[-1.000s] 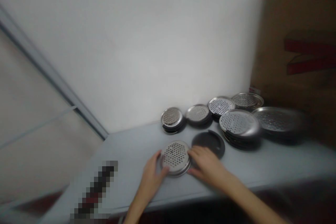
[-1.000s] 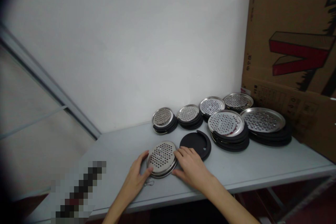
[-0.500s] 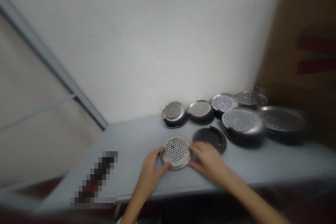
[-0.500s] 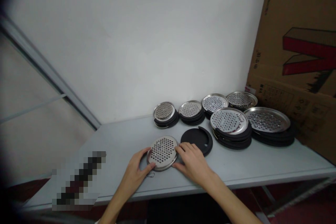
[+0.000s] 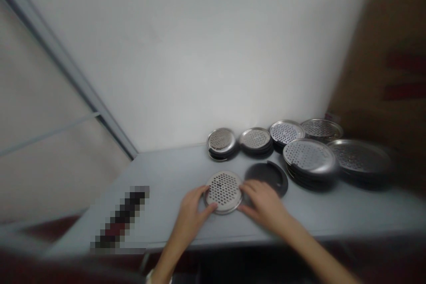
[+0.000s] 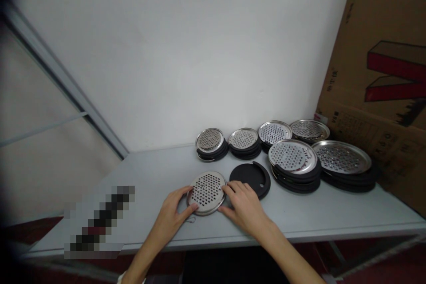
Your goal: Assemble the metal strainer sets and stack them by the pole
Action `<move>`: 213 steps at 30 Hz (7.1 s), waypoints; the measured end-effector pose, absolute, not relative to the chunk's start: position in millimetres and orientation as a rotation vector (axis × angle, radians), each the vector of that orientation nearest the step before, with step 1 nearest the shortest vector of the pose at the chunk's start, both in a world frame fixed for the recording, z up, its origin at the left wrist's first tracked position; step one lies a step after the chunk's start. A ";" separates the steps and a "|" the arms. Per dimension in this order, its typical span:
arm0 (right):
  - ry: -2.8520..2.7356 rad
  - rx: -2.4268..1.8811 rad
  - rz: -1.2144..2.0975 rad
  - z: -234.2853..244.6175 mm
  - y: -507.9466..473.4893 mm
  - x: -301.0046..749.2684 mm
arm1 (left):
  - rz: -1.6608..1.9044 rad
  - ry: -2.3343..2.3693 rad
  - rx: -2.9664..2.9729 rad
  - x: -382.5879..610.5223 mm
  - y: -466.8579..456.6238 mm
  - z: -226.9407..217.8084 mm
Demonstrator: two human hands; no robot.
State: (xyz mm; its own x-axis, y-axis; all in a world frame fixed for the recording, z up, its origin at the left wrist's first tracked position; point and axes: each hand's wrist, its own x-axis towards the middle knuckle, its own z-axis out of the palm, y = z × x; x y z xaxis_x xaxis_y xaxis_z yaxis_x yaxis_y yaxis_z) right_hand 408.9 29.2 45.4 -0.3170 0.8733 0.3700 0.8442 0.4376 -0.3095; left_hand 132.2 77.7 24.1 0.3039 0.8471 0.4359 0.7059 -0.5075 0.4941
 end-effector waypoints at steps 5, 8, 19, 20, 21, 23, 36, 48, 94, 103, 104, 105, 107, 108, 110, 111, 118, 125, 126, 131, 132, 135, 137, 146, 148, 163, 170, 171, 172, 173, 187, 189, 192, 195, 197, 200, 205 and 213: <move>-2.227 -1.464 0.079 44.4 28.8 408.5 | 0.980 1.429 2.368 131.2 77.8 23.1; -2.214 -1.474 0.086 46.2 28.4 407.1 | 0.954 1.431 2.378 130.5 77.1 22.6; -2.190 -1.484 0.112 51.4 27.5 400.8 | 0.839 1.428 2.505 131.4 75.5 19.1; -2.189 -1.487 0.113 50.3 27.9 400.9 | 0.853 1.436 2.505 131.8 76.3 18.7; -2.187 -1.490 0.112 49.2 28.3 401.0 | 0.868 1.437 2.506 132.2 77.1 18.5; -2.189 -1.492 0.111 47.3 28.9 400.8 | 0.901 1.420 2.503 133.2 78.8 19.0; -2.212 -1.493 0.152 50.3 27.9 400.9 | 0.960 1.377 2.430 134.9 82.2 21.8; -1.907 -1.785 -0.085 59.6 37.9 456.9 | 0.899 1.387 2.564 125.1 85.0 7.7; -1.719 -1.392 0.414 22.0 46.6 425.9 | 0.877 1.240 2.510 132.4 73.1 28.6; -1.656 -1.386 0.427 18.3 48.4 423.7 | 0.897 1.208 2.461 131.3 77.3 25.7; -1.659 -1.390 0.426 18.7 48.3 423.2 | 0.894 1.216 2.455 132.2 77.8 25.8; -1.666 -1.391 0.425 19.1 48.2 422.8 | 0.891 1.228 2.447 133.7 78.4 25.8; -1.674 -1.396 0.415 20.0 47.8 422.1 | 0.888 1.249 2.427 138.0 79.7 26.2; -1.676 -1.401 0.407 20.3 47.5 421.8 | 0.886 1.252 2.418 140.9 80.3 26.7; -1.684 -1.419 0.390 20.5 46.9 421.3 | 0.879 1.251 2.402 147.9 81.7 28.6; -1.692 -1.433 0.382 20.4 46.5 421.1 | 0.871 1.248 2.393 151.6 82.6 29.9; -1.754 -1.511 0.358 20.6 45.6 420.7 | 0.781 1.233 2.398 165.0 89.0 36.5; -1.692 -1.445 0.353 15.5 48.7 421.8 | 0.878 1.242 2.466 161.1 79.5 21.8; -1.682 -1.433 0.356 14.5 48.9 422.3 | 0.888 1.246 2.474 160.3 78.6 19.6; -1.644 -1.372 0.372 14.1 48.3 424.6 | 0.947 1.311 2.466 159.3 79.0 15.6; -1.642 -1.368 0.375 14.4 48.1 424.8 | 0.975 1.328 2.448 159.4 78.9 17.2; -1.639 -1.365 0.378 14.0 48.1 425.2 | 1.094 1.398 2.302 157.1 76.3 26.6; -1.627 -1.362 0.373 12.7 48.4 425.4 | 1.128 1.444 2.186 152.0 72.7 34.6; -1.635 -1.367 0.393 16.3 47.8 426.3 | 0.792 1.301 2.197 128.9 52.7 51.5; -1.627 -1.367 0.391 16.4 47.9 426.2 | 0.804 1.328 2.239 132.4 50.8 49.0; -1.336 -1.283 0.576 42.2 51.2 439.3 | 0.950 1.233 2.308 188.5 65.7 57.2; -1.402 -1.154 0.483 70.3 36.1 431.0 | 1.073 1.430 1.905 200.3 71.6 82.5; -1.416 -1.157 0.452 70.7 35.5 431.6 | 1.050 1.407 1.861 201.2 73.3 81.9; -1.420 -1.163 0.431 69.8 35.8 432.8 | 1.028 1.377 1.812 202.0 75.0 79.8; -1.417 -1.170 0.426 67.8 37.0 434.3 | 1.003 1.343 1.756 202.8 76.4 76.6; -1.342 -1.306 0.580 1.3 73.2 437.4 | 0.844 1.085 1.404 214.6 66.6 33.6; -1.371 -1.320 0.577 -3.3 75.6 435.6 | 0.858 1.113 1.425 215.0 64.6 26.8; -1.378 -1.317 0.585 -6.4 78.4 432.8 | 0.866 1.142 1.455 208.7 61.6 22.7; -1.374 -1.309 0.585 -7.7 79.8 432.1 | 0.795 1.177 1.586 191.0 60.6 33.2; -1.362 -1.305 0.584 -8.3 80.0 433.1 | 0.784 1.226 1.749 174.4 60.9 47.5; -1.333 -1.308 0.583 -8.4 80.0 434.8 | 0.782 1.383 2.030 149.5 59.9 69.5; -1.274 -1.330 0.569 -1.7 76.1 434.3 | 0.459 1.422 2.208 131.0 52.1 78.2; -1.231 -1.254 0.487 38.2 53.4 432.6 | 0.299 1.494 2.263 146.1 69.7 72.3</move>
State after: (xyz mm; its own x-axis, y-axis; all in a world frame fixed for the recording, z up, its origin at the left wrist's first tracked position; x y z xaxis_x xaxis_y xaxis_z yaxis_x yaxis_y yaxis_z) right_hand 432.6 53.4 38.2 0.3412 0.8391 0.4237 0.3214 0.3195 -0.8914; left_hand 146.1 69.7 72.3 0.4027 0.9142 -0.0457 0.8262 -0.3415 0.4481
